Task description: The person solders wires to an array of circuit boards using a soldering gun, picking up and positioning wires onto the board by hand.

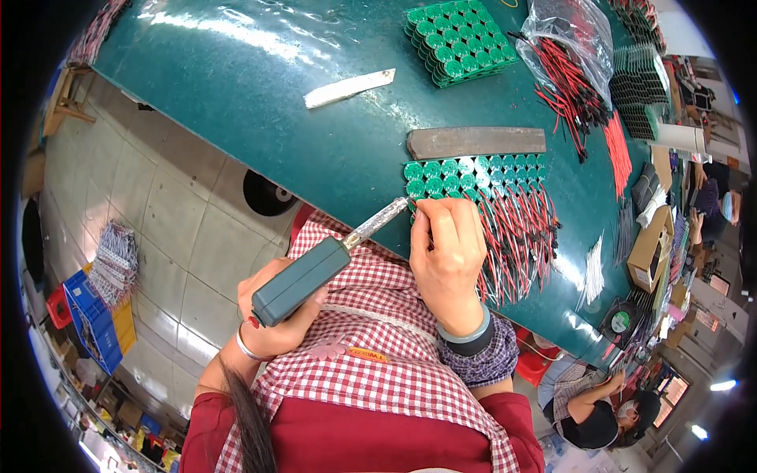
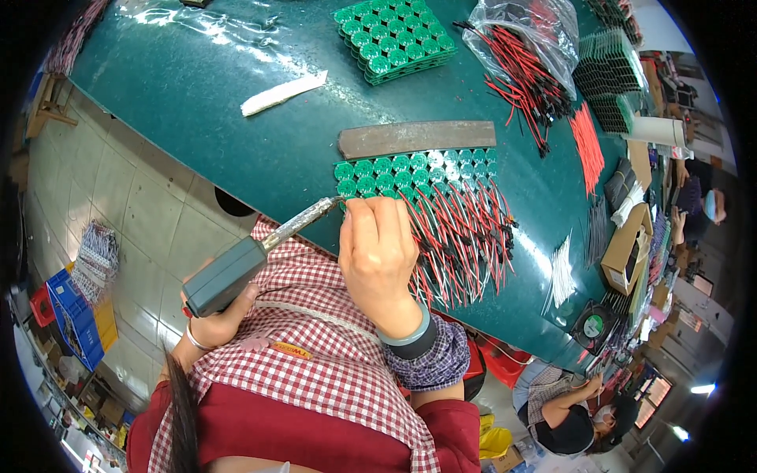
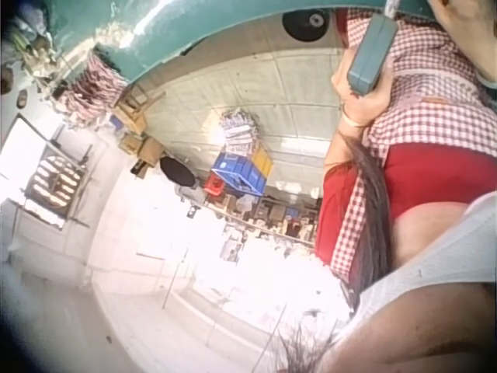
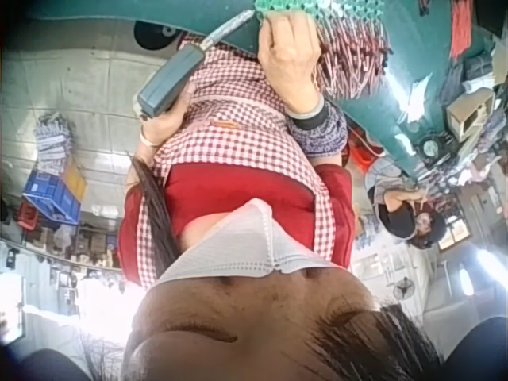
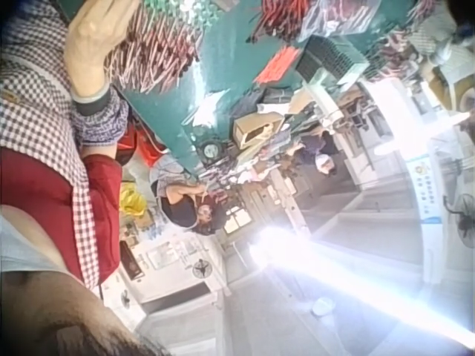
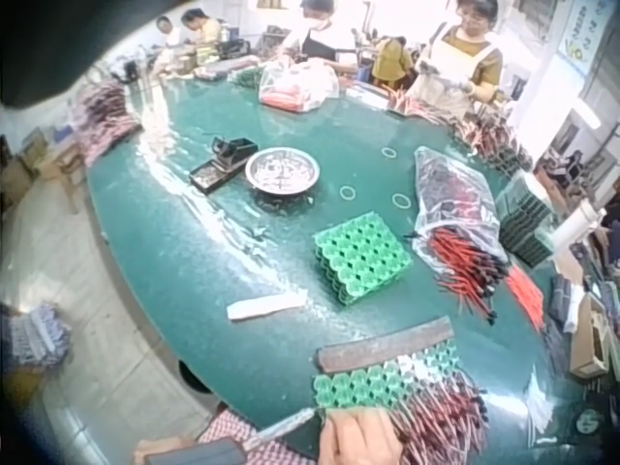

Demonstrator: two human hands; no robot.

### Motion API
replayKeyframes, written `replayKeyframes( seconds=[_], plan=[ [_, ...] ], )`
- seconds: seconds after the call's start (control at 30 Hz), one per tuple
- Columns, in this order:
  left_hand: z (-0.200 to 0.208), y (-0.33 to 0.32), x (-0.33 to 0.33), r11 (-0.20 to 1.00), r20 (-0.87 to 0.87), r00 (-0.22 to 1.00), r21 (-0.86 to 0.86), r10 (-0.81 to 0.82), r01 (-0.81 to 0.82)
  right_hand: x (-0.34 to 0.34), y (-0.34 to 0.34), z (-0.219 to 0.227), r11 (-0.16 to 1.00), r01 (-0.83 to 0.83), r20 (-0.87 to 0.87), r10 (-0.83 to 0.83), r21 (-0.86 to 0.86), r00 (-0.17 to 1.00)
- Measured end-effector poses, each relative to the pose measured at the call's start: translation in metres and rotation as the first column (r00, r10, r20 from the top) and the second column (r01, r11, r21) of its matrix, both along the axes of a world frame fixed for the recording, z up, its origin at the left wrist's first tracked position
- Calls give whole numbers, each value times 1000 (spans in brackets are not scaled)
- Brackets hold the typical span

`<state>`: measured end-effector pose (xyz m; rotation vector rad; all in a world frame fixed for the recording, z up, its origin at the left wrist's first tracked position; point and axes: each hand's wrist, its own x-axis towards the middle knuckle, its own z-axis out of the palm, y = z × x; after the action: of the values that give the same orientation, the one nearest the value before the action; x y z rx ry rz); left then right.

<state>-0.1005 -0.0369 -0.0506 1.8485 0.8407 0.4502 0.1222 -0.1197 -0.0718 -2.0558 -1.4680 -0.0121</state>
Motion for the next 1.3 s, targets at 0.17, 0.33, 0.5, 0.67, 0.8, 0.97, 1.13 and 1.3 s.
replayKeyframes(
  seconds=[0.17, 0.33, 0.5, 0.67, 0.8, 0.97, 1.13, 1.3],
  plan=[
    [-2, -1, -3, 999, -7, 1000, -45, 4, -4, -1, 1, 1, 1000, 2, 3, -2, -8, 1000],
    [-9, -10, -15, 984, -43, 995, -151, 84, -90, -1, 1, -2, 1000, 6, 4, -6, 1, 1000],
    [-9, -10, -13, 979, -23, 993, -166, 120, -122, 0, 3, -2, 1000, 8, -4, -8, 16, 1000],
    [-8, -6, 3, 991, 69, 993, -92, 99, -92, 7, -2, 2, 1000, 9, -59, -9, -7, 998],
    [-8, -7, 18, 972, 123, 987, -222, 105, -76, 46, -37, 21, 992, 120, -61, -117, 42, 991],
    [-27, -14, 19, 957, 147, 980, -277, 133, -89, 132, -128, 17, 764, 645, 96, -642, -9, 761],
    [-33, -11, 27, 966, 97, 987, -236, 131, -105, 163, -205, -5, 601, 796, 371, -725, -69, 580],
    [-17, -13, 35, 915, -4, 994, -390, 113, -106, 181, -220, -16, 637, 771, 428, -694, -8, 579]
  ],
)
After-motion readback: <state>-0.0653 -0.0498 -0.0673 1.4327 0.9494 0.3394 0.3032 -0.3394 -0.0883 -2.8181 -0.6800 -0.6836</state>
